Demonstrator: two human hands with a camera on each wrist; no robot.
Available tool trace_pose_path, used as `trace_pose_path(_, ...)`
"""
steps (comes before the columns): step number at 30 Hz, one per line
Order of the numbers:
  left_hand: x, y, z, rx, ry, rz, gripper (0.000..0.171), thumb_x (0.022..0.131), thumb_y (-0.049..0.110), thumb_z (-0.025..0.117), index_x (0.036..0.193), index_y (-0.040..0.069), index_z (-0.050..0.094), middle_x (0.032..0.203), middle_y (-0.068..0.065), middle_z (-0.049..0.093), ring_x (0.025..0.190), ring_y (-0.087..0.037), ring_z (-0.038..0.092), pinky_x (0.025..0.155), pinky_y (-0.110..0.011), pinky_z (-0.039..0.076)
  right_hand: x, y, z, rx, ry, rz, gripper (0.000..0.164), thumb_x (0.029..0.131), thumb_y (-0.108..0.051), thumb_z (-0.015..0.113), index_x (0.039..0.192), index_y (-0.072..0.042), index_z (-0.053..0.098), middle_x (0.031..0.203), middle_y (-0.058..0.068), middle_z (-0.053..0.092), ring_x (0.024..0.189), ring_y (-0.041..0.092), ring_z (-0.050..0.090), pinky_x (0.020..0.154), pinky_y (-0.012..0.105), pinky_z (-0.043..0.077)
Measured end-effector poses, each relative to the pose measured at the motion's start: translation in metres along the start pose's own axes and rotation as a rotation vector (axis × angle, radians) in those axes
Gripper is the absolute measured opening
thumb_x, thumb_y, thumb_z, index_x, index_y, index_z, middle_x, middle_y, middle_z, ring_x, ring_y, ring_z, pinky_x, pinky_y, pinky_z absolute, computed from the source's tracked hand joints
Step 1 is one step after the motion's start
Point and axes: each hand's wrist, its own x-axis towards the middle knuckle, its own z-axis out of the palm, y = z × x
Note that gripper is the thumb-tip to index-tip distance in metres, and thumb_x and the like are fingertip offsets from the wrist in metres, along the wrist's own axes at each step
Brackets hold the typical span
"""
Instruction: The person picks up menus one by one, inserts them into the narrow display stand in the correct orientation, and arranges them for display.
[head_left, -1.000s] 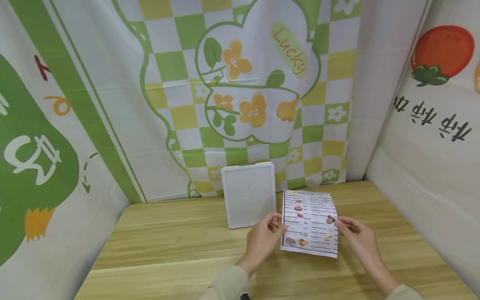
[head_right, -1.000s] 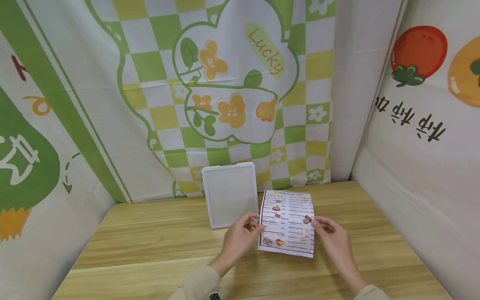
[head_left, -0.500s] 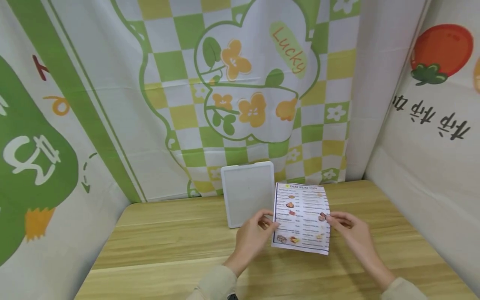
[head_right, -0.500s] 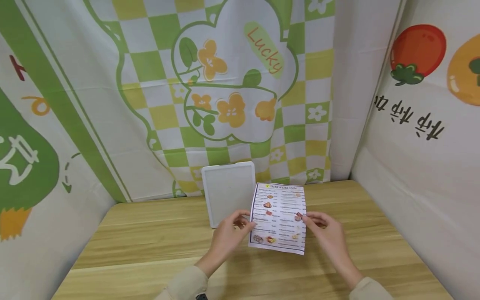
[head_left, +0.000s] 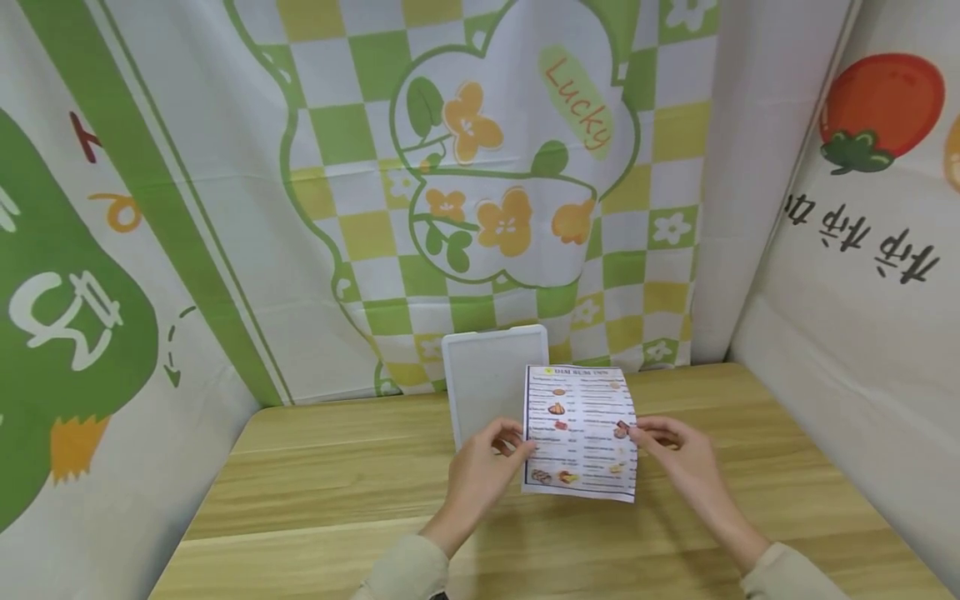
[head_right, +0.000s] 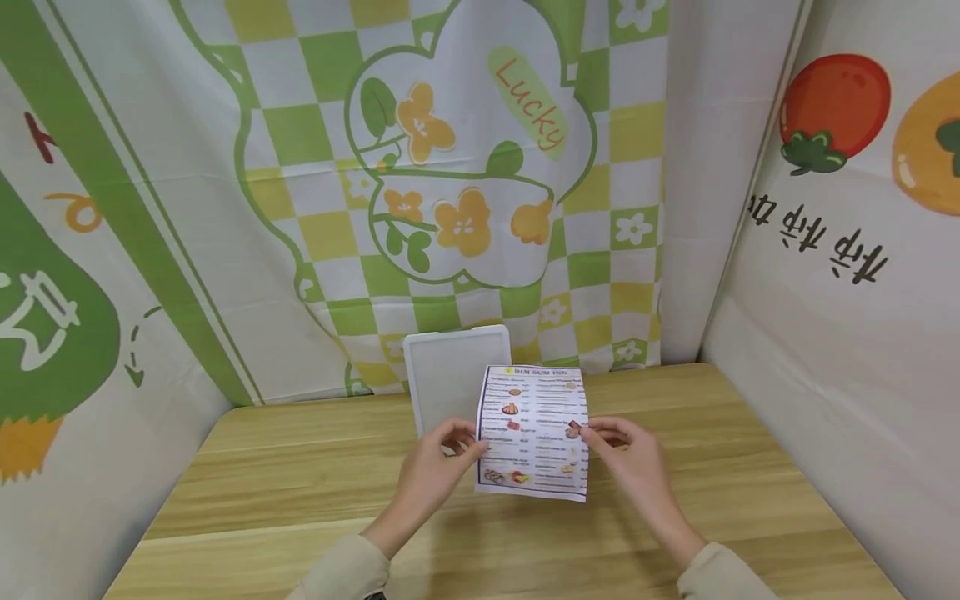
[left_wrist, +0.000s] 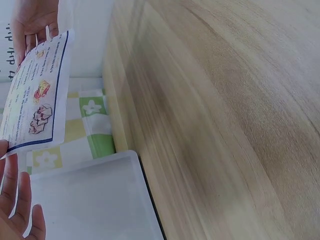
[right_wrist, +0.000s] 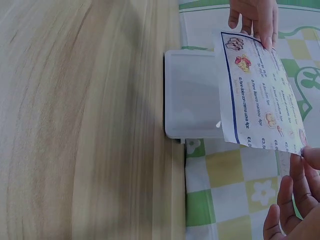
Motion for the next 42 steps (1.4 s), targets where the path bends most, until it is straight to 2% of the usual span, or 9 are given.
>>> trace_pose_path(10, -0.004, -0.005, -0.016, 0.012, 0.026, 0.014, 0.018, 0.086, 0.031, 0.078, 0.098, 0.023, 0.067, 0.081, 0.016, 0.064, 0.075, -0.004, 0.059, 0.063, -0.026, 0.044, 0.003, -0.013, 0.012, 0.008, -0.019, -0.033, 0.036, 0.09, -0.03, 0.074, 0.114, -0.002, 0.069, 0.099, 0.008, 0.073, 0.086, 0.009, 0.062, 0.077, 0.024, 0.047)
trace_pose_path(19, -0.007, -0.007, -0.034, 0.053, 0.031, 0.041, 0.025, 0.086, 0.03, 0.077, 0.106, 0.019, 0.066, 0.083, 0.012, 0.066, 0.076, -0.008, 0.06, 0.059, -0.026, 0.044, 0.005, -0.029, 0.023, 0.016, -0.043, -0.036, 0.038, 0.09, -0.029, 0.074, 0.116, -0.002, 0.069, 0.1, 0.008, 0.072, 0.089, 0.012, 0.062, 0.078, 0.026, 0.047)
trace_pose_path(26, -0.007, -0.009, -0.045, 0.094, 0.052, 0.057, 0.022, 0.088, 0.031, 0.076, 0.104, 0.02, 0.067, 0.084, 0.013, 0.066, 0.075, -0.006, 0.06, 0.059, -0.026, 0.044, 0.008, -0.034, 0.031, 0.035, -0.039, -0.07, 0.034, 0.09, -0.025, 0.075, 0.114, -0.002, 0.07, 0.096, 0.008, 0.073, 0.087, 0.013, 0.063, 0.078, 0.026, 0.048)
trace_pose_path(35, -0.008, -0.006, -0.056, 0.124, 0.058, 0.042, 0.021, 0.088, 0.03, 0.076, 0.103, 0.02, 0.067, 0.083, 0.014, 0.066, 0.075, -0.006, 0.06, 0.058, -0.025, 0.044, 0.011, -0.042, 0.038, 0.063, -0.063, -0.1, 0.034, 0.089, -0.024, 0.075, 0.115, -0.002, 0.069, 0.097, 0.009, 0.073, 0.087, 0.015, 0.063, 0.078, 0.026, 0.049)
trace_pose_path(42, -0.007, -0.004, -0.066, 0.129, 0.053, 0.029, 0.021, 0.088, 0.028, 0.075, 0.106, 0.02, 0.067, 0.084, 0.014, 0.066, 0.076, -0.007, 0.059, 0.057, -0.026, 0.044, 0.015, -0.049, 0.043, 0.05, -0.074, -0.118, 0.033, 0.09, -0.024, 0.074, 0.116, -0.003, 0.069, 0.097, 0.008, 0.073, 0.088, 0.018, 0.063, 0.081, 0.031, 0.048)
